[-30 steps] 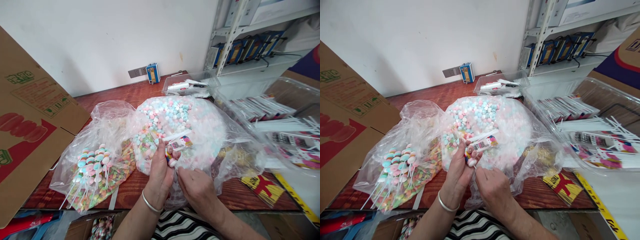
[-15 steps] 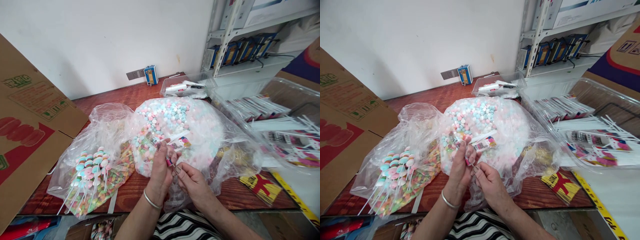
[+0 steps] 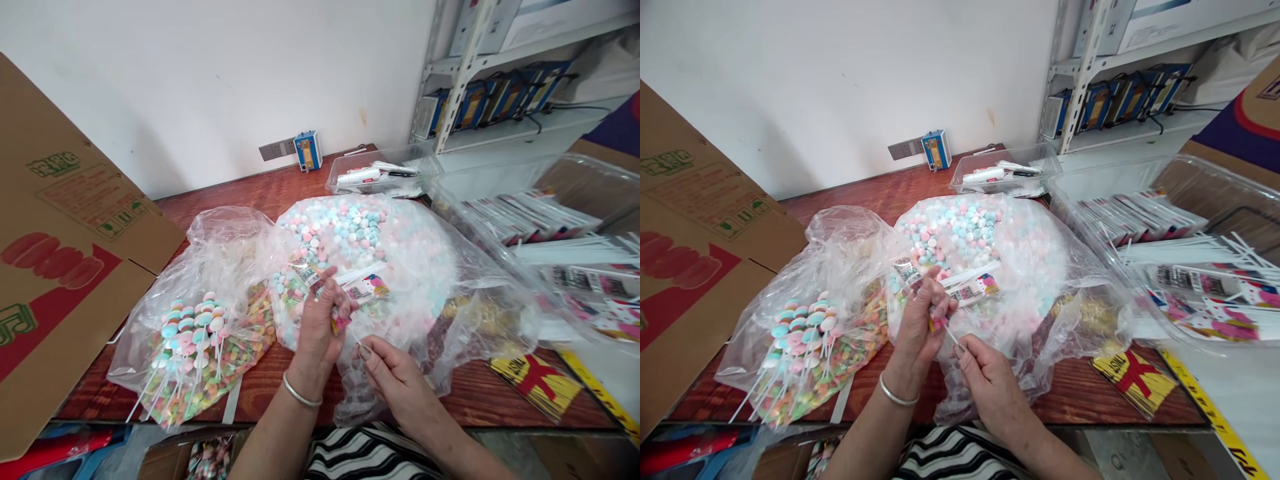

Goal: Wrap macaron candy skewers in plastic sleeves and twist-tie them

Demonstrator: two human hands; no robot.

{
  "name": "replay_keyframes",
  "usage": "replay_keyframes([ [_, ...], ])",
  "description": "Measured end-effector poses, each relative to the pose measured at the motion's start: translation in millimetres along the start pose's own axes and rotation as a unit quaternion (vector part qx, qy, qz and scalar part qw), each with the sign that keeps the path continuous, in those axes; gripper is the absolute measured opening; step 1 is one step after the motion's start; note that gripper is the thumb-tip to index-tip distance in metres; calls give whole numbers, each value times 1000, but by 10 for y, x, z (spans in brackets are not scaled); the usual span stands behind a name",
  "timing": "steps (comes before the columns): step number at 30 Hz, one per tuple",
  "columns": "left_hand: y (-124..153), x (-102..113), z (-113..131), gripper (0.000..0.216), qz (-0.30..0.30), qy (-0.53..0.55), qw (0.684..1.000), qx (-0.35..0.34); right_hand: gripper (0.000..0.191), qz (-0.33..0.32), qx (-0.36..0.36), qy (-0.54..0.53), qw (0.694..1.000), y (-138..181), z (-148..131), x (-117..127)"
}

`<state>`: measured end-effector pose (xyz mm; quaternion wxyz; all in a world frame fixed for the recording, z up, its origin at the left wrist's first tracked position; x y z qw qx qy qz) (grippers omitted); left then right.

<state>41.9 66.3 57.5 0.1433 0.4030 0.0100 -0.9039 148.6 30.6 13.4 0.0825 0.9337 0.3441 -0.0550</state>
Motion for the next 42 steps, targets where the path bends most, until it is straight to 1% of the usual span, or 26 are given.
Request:
replay_keyframes([
  [2, 80, -24, -171, 27, 1, -26, 999, 25, 31, 28, 25, 10, 999, -59, -42, 34],
  [5, 191, 6, -315, 32, 9, -30, 999, 41, 30, 61, 40, 26, 997, -115, -62, 122],
  [7, 225, 27, -332, 38, -8, -45, 997, 55, 30, 79, 44, 58, 994, -106, -86, 183],
  [8, 232, 38, -327, 36, -19, -61, 996, 61, 29, 88, 49, 80, 992, -90, -115, 207],
  [11, 243, 96, -297, 28, -30, -135, 989, 57, 26, 119, 75, 156, 978, -29, -242, 233],
  [14, 274, 133, -311, 31, -32, -220, 974, 49, 26, 134, 84, 181, 971, -9, -304, 209],
  [18, 342, 151, -289, 30, -29, -325, 945, 37, 30, 125, 64, 121, 983, -54, -217, 195],
  [20, 365, 130, -277, 28, -42, -327, 943, 47, 31, 113, 63, 97, 987, -72, -194, 193],
  [21, 370, 114, -274, 26, -51, -300, 951, 55, 32, 108, 65, 94, 988, -75, -198, 191],
  [23, 366, 88, -247, 25, -57, -205, 975, 60, 34, 103, 70, 102, 987, -64, -228, 189],
  [25, 344, 98, -190, 23, -44, -121, 991, 45, 38, 98, 69, 105, 987, -48, -249, 179],
  [26, 333, 114, -171, 20, -36, -95, 994, 41, 39, 91, 64, 96, 989, -43, -245, 165],
  [28, 317, 141, -174, 18, -30, -66, 996, 51, 40, 63, 48, 58, 995, -49, -205, 117],
  [30, 315, 157, -211, 18, -33, -41, 996, 73, 41, 32, 23, -8, 999, -65, -133, 60],
  [33, 323, 179, -250, 18, -26, -31, 996, 85, 41, 2, -8, -108, 994, -92, -51, -14],
  [37, 352, 247, -267, 18, 18, -68, 996, 60, 41, -2, -19, -169, 985, -124, -35, -62],
  [40, 378, 281, -205, 17, 34, -177, 984, 5, 42, 8, -29, -190, 981, -144, -1, -60],
  [42, 384, 285, -165, 16, 32, -259, 965, -26, 43, 24, -17, -152, 988, -151, -1, -18],
])
Point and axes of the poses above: each hand's wrist, its own y-axis away from the middle knuckle, its own x-axis out of the back of the hand, z = x × y, the point moved 8 cm from there along -y, towards the middle knuckle, and after that the axes turned 6 degrees about -z, right-handed, at the moved point
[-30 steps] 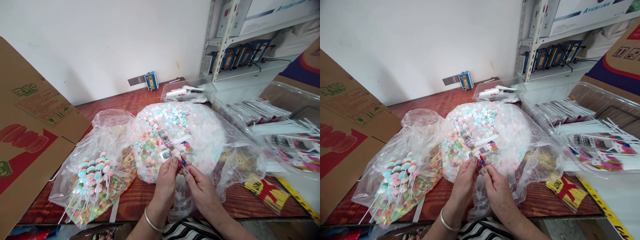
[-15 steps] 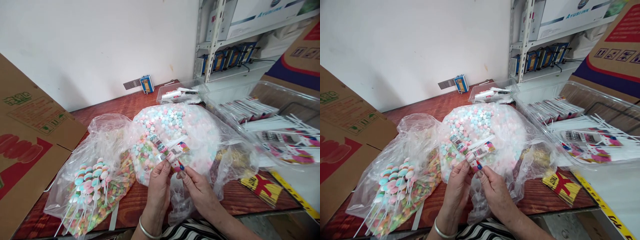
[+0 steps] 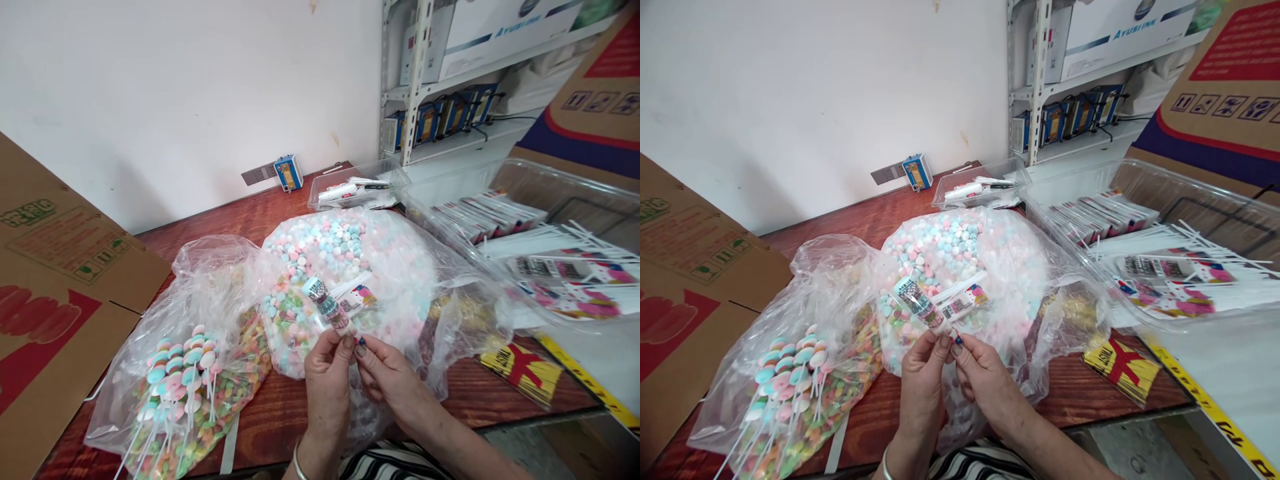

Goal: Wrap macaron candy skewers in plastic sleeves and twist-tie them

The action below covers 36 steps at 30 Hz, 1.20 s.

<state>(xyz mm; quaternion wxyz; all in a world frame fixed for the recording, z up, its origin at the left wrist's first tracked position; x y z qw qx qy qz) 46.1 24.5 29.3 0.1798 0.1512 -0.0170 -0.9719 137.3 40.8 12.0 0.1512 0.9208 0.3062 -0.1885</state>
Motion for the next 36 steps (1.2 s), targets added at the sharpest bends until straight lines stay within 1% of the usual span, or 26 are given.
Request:
replay_keyframes([
  [2, -12, 15, -8, 16, 1, -28, 1000, -12, 41, 36, 45, 78, 995, 7, -76, 73],
  [5, -38, 28, -32, 16, 7, -22, 1000, -17, 33, 97, 105, 172, 975, 36, -198, 166],
  [7, -38, 11, -2, 15, 3, -54, 998, -29, 31, 128, 118, 193, 966, 39, -223, 213],
  [9, -20, -15, 57, 15, -2, -94, 995, -45, 33, 143, 124, 186, 964, 22, -217, 243],
  [11, -5, -36, 76, 18, -10, -91, 995, -37, 35, 123, 117, 145, 975, -21, -176, 230],
  [12, -4, -43, 60, 19, -16, -61, 998, -22, 35, 103, 106, 108, 983, -46, -146, 207],
  [14, -17, -57, -6, 22, -32, 35, 999, 17, 37, 50, 66, 8, 997, -79, -80, 137],
  [15, -30, -64, -43, 23, -42, 86, 995, 37, 37, 21, 38, -43, 998, -83, -50, 88],
  [16, -44, -68, -76, 24, -53, 130, 989, 53, 37, -9, 9, -90, 996, -75, -29, 34],
  [18, -69, -76, -134, 26, -84, 186, 975, 86, 36, -66, -49, -154, 985, -36, -7, -72],
  [21, -72, -94, -177, 27, -144, 224, 957, 120, 35, -139, -119, -191, 964, 31, 13, -183],
  [23, -64, -96, -186, 27, -161, 235, 950, 130, 36, -167, -148, -192, 956, 51, 44, -226],
  [24, -66, -83, -191, 26, -153, 239, 950, 131, 36, -167, -149, -184, 957, 47, 57, -230],
  [25, -72, -63, -199, 25, -134, 242, 952, 130, 37, -154, -137, -166, 964, 31, 61, -214],
  [26, -79, -39, -210, 24, -108, 242, 955, 130, 37, -127, -110, -135, 976, 9, 48, -180],
  [28, -88, 10, -225, 24, -48, 233, 963, 122, 37, -55, -27, -37, 997, -17, -33, -89],
  [30, -87, 53, -205, 26, 0, 210, 973, 101, 37, 17, 50, 67, 996, 7, -138, -17],
  [31, -83, 68, -181, 25, 12, 192, 977, 87, 37, 40, 70, 97, 992, 25, -166, 2],
  [32, -77, 78, -155, 23, 15, 174, 982, 76, 37, 51, 75, 101, 991, 35, -168, 12],
  [33, -69, 81, -134, 22, 7, 159, 985, 72, 36, 42, 63, 79, 994, 33, -138, 1],
  [34, -60, 75, -127, 22, -11, 150, 986, 77, 35, 13, 40, 41, 998, 23, -87, -38],
  [36, -33, 48, -164, 26, -70, 149, 979, 117, 33, -75, -17, -33, 996, 15, 16, -181],
])
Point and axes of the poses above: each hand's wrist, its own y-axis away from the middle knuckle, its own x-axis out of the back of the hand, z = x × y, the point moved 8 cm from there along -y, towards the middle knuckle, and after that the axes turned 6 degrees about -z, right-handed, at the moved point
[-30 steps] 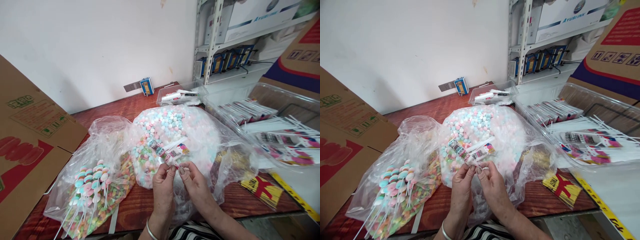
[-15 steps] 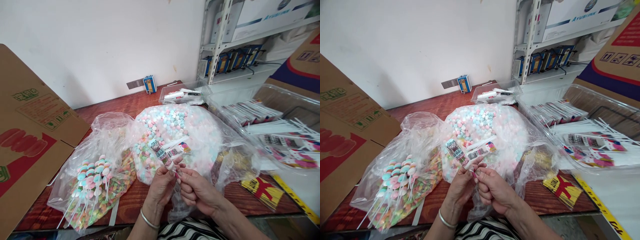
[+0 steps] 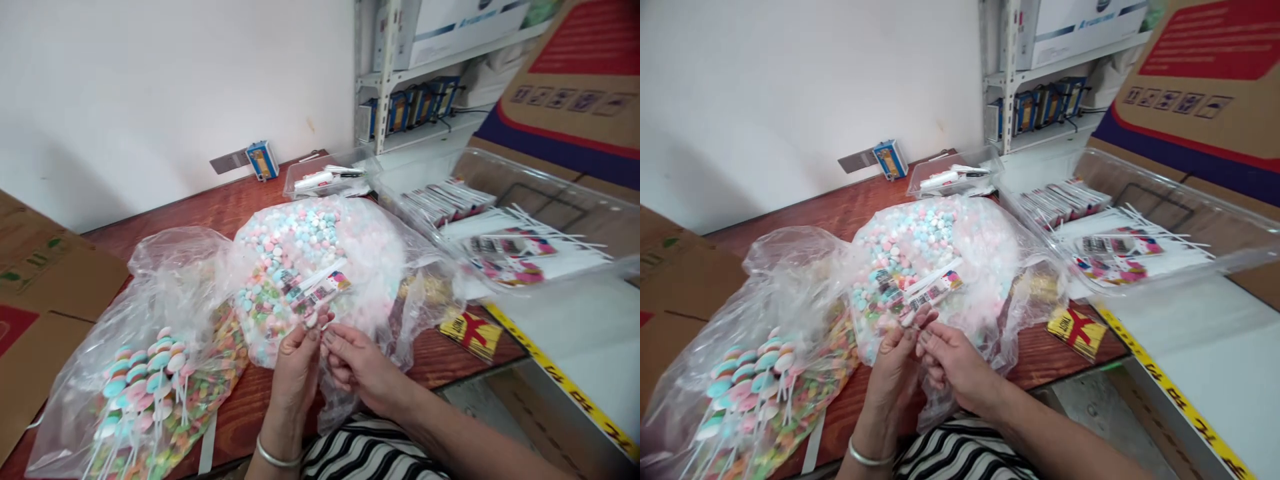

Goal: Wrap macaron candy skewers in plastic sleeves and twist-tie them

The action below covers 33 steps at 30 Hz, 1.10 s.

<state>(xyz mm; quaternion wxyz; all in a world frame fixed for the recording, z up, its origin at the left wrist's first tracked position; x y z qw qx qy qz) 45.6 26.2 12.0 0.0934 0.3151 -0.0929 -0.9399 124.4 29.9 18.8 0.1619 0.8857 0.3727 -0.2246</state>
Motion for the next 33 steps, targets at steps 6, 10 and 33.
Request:
replay_keyframes([
  [6, 42, 66, -69, 21, -24, 17, 999, 36, 30, -36, -23, 20, 999, 176, -133, -72],
  [10, 133, -86, 5, 18, -21, 20, 999, -25, 15, 176, 139, 310, 924, 843, -752, 402],
  [33, -277, -566, -816, 22, -80, 26, 984, 156, 11, 335, -94, 673, 653, 959, -440, 1447],
])
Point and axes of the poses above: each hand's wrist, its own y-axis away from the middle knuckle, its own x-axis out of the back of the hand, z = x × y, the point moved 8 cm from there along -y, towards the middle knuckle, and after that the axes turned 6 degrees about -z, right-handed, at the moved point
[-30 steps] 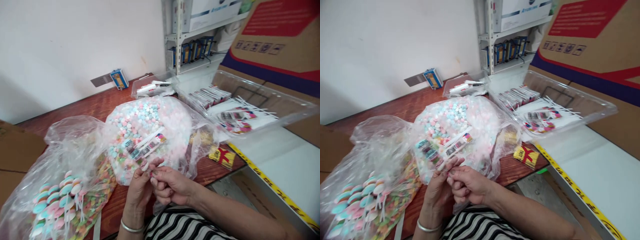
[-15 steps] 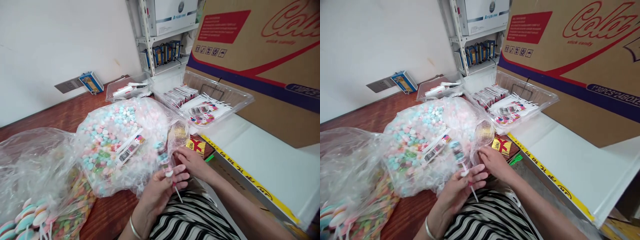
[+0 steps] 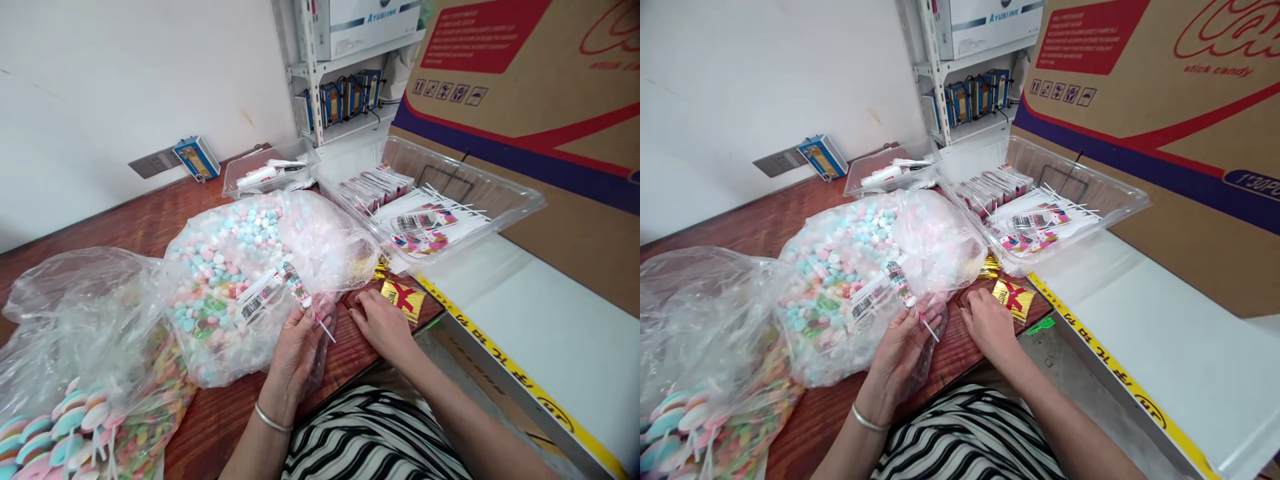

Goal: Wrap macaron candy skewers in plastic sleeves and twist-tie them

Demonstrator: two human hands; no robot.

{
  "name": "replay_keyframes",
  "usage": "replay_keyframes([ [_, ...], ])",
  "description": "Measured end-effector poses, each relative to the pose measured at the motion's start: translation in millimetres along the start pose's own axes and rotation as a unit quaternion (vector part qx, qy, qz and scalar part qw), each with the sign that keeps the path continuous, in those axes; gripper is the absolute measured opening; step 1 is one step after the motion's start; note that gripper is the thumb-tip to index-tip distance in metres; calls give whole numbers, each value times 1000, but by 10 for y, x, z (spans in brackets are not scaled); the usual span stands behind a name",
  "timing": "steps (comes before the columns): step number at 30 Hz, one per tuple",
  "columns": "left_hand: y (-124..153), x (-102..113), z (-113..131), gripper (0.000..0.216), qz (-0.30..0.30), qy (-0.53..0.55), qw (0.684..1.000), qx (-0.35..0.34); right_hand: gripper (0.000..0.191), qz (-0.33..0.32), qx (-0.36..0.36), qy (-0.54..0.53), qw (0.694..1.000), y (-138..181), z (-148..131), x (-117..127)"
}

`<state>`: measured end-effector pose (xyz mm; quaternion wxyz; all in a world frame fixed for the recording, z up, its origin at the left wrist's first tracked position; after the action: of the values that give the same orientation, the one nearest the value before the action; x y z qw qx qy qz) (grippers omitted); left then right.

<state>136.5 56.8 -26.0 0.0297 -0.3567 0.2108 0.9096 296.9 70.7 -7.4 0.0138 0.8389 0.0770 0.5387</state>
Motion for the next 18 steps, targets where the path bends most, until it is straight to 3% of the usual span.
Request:
replay_keyframes([
  [5, -8, 36, -20, 12, -6, -10, 1000, -1, 16, -14, 5, -5, 1000, -28, -31, -39],
  [18, 7, 54, -44, 22, 11, -2, 1000, 0, 22, -7, 68, -104, 992, 201, 29, 56],
])
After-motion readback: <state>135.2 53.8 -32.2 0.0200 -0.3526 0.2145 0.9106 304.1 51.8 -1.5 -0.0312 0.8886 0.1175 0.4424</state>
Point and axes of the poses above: each hand's wrist, its own y-axis away from the middle knuckle, its own x-axis out of the back of the hand, z = x × y, the point moved 8 cm from there along -y, towards the middle knuckle, and after that the axes turned 6 degrees about -z, right-handed, at the moved point
